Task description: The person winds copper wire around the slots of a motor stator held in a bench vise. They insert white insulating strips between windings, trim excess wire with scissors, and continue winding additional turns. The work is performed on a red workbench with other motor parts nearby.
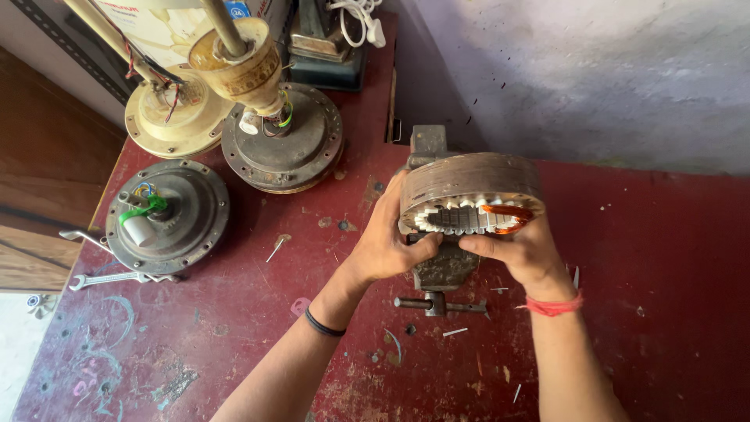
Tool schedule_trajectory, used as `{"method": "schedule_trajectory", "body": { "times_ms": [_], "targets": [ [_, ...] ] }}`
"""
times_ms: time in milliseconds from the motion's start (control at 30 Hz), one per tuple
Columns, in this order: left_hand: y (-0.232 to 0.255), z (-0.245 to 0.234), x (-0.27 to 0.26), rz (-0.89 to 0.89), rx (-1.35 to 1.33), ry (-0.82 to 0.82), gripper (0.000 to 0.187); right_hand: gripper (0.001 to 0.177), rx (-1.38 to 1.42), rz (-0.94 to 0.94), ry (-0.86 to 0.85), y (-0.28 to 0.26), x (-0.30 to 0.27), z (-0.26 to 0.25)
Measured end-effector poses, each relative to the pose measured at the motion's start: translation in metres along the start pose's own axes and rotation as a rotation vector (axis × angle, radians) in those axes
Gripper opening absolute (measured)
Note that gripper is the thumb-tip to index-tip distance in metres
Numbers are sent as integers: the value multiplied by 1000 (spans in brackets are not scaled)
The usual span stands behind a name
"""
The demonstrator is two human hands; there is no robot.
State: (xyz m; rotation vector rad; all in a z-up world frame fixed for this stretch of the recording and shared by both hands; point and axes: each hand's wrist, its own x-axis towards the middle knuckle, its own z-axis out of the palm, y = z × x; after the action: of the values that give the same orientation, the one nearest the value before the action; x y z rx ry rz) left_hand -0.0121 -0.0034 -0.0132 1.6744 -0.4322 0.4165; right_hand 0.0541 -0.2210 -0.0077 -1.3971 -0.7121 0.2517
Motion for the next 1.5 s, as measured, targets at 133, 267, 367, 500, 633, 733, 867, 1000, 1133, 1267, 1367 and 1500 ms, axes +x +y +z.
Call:
{"method": "schedule_trajectory", "body": {
  "times_ms": [133, 267, 367, 500, 633, 733, 867, 1000, 1133, 1267, 1367, 1500],
  "targets": [
    [2, -2, 1, 41, 12, -6, 72, 59, -54, 80, -62, 4, 3, -13],
    [6, -3, 1, -35, 4, -17, 70, 58, -120, 47, -102, 7, 5, -14],
    [7, -3, 1, -41, -9, -19, 70, 55, -61, 7, -34, 9, 5, -5],
    [5, -3, 0, -27, -55, -15, 69, 57, -54, -2, 62, 6, 0, 5],
    [3, -1, -1, -31, -42, -3, 70, 58, -59, 12, 34, -1, 0, 6],
    [0, -1, -1, -36, -51, -5, 71, 63, 51, 22, -17, -5, -1, 0],
    [-5, -2, -4, -140, -273, -26, 73, 57, 403, 90, -122, -5, 3, -29],
    [-9, -3, -3, -166, -327, -47, 73, 24, 478, 260, 14, 4, 33, -57],
    [-9, -3, -4, -194, -343, -46, 73, 20, -179, 225, -318, -5, 69, -73],
    [-6, -5, -3, -177, -328, -43, 76, 25, -333, 414, -548, -21, 107, -74],
    [-4, -3, -3, -178, -358, -38, 77, 22, -344, 498, -659, -24, 125, -64],
    [-2, -2, -4, -174, -353, -29, 80, 16, -246, 539, -773, -24, 135, -53]
  ]
}}
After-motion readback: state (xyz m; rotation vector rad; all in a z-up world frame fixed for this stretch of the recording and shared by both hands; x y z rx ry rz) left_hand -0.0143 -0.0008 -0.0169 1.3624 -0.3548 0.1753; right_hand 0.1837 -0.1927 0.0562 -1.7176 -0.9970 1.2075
